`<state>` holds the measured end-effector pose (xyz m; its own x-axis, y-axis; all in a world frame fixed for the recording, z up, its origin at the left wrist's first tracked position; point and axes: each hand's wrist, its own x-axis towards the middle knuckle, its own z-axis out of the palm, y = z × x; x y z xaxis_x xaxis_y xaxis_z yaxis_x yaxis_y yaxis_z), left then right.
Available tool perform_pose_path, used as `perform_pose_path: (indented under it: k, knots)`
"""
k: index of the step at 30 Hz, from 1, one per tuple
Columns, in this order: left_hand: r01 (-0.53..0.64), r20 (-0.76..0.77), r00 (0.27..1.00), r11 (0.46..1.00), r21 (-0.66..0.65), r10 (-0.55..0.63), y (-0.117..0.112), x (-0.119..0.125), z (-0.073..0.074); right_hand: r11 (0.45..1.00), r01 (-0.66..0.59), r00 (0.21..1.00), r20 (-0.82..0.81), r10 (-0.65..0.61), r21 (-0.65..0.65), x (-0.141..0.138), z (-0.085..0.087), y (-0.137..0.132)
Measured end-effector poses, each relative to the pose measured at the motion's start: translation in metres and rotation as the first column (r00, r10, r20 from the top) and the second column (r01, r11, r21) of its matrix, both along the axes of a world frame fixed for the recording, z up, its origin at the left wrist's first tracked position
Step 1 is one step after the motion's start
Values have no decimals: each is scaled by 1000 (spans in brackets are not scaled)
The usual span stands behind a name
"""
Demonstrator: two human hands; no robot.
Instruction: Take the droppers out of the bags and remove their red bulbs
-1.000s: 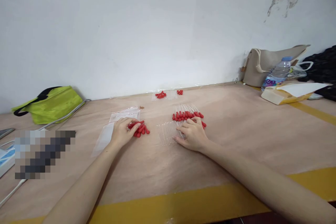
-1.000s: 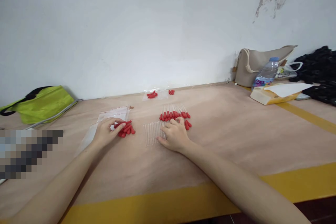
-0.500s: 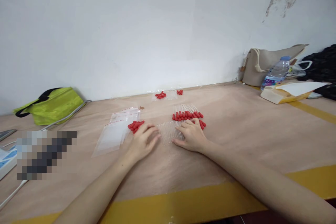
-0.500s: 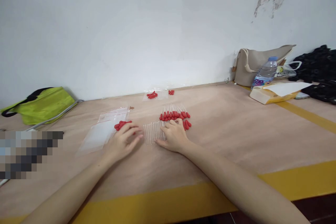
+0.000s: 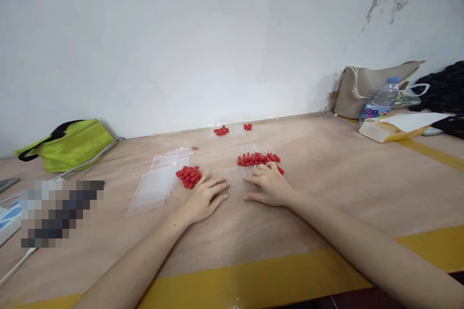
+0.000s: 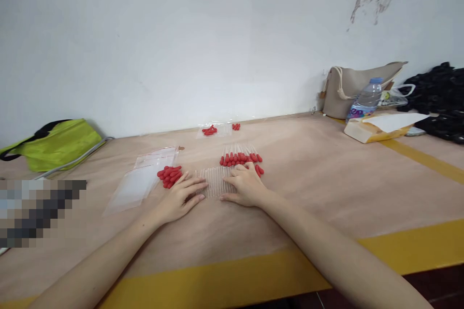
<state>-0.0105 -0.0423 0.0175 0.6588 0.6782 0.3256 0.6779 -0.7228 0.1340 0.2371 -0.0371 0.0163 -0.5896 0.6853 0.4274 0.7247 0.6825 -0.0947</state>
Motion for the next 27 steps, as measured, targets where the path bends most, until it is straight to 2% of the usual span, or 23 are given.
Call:
perform_pose_path:
  k: [4, 7, 10, 14, 19, 22, 27]
  knots:
    - [15, 2, 1000, 1000, -28, -15, 2, -5, 4, 999, 11, 1000, 8, -12, 31, -5, -5, 3]
    - [-19, 49, 999, 1000, -22, 20, 5, -1, 12, 999, 5, 1000, 0, -5, 49, -7, -5, 4]
    - [-116, 85, 989, 993, -32, 118, 20, 14, 25, 998, 30, 997, -69, -26, 52, -7, -4, 3]
    - [-295, 35, 952, 943, -156, 303, 56, 43, 36, 983, 180, 964, -207, -167, 46, 2, 1, 3]
    - [-386, -25, 918, 881, -275, 395, 90, 72, 32, 939, 345, 896, -302, -326, 11, 22, 8, 7]
    - [-418, -37, 902, 849, -323, 430, 94, 79, 30, 914, 405, 864, -326, -383, -2, 27, 10, 11]
    - [-460, -13, 876, 825, -328, 483, 93, 81, 31, 916, 402, 868, -325, -377, 12, 27, 8, 12]
